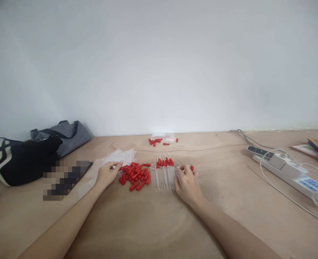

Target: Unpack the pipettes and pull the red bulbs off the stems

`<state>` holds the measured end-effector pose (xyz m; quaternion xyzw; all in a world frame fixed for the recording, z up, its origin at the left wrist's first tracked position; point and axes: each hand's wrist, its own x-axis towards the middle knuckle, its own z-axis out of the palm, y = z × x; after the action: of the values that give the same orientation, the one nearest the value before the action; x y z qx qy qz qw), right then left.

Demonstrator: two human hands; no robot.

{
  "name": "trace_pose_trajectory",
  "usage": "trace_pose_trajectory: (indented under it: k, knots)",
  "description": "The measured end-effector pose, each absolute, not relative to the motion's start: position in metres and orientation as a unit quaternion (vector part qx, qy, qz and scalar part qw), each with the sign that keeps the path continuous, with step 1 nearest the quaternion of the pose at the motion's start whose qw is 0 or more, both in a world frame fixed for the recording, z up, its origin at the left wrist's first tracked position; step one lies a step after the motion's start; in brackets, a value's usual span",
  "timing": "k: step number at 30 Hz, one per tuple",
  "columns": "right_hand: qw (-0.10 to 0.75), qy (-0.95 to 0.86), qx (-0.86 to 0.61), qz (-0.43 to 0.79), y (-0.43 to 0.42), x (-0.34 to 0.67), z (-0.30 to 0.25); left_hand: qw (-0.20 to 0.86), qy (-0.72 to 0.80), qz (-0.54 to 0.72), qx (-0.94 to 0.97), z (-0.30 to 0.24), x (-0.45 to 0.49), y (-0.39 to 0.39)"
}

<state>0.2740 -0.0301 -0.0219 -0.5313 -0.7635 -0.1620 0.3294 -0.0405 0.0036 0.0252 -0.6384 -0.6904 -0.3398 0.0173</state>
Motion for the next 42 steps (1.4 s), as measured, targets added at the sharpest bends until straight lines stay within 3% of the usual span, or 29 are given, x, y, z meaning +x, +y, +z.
trace_pose_trajectory:
  k: [17, 29, 35, 42]
  knots:
    - [0.358, -0.747, -0.537, -0.157, -0.034, 0.277, -0.013, 0.038, -0.641, -0.184, -0.744, 0.04, 0.094, 0.05]
    - [0.402, -0.732, -0.525, -0.165, -0.035, 0.275, -0.01, 0.032, -0.663, -0.191, -0.723, 0.056, 0.079, 0.028]
    - [0.447, -0.744, -0.444, -0.22, -0.048, 0.261, -0.001, 0.152, -0.436, -0.332, -0.822, 0.04, 0.05, -0.033]
    - [0.386, -0.822, -0.347, -0.233, -0.053, 0.246, -0.009, 0.275, -0.276, -0.369, -0.844, 0.011, 0.049, -0.048]
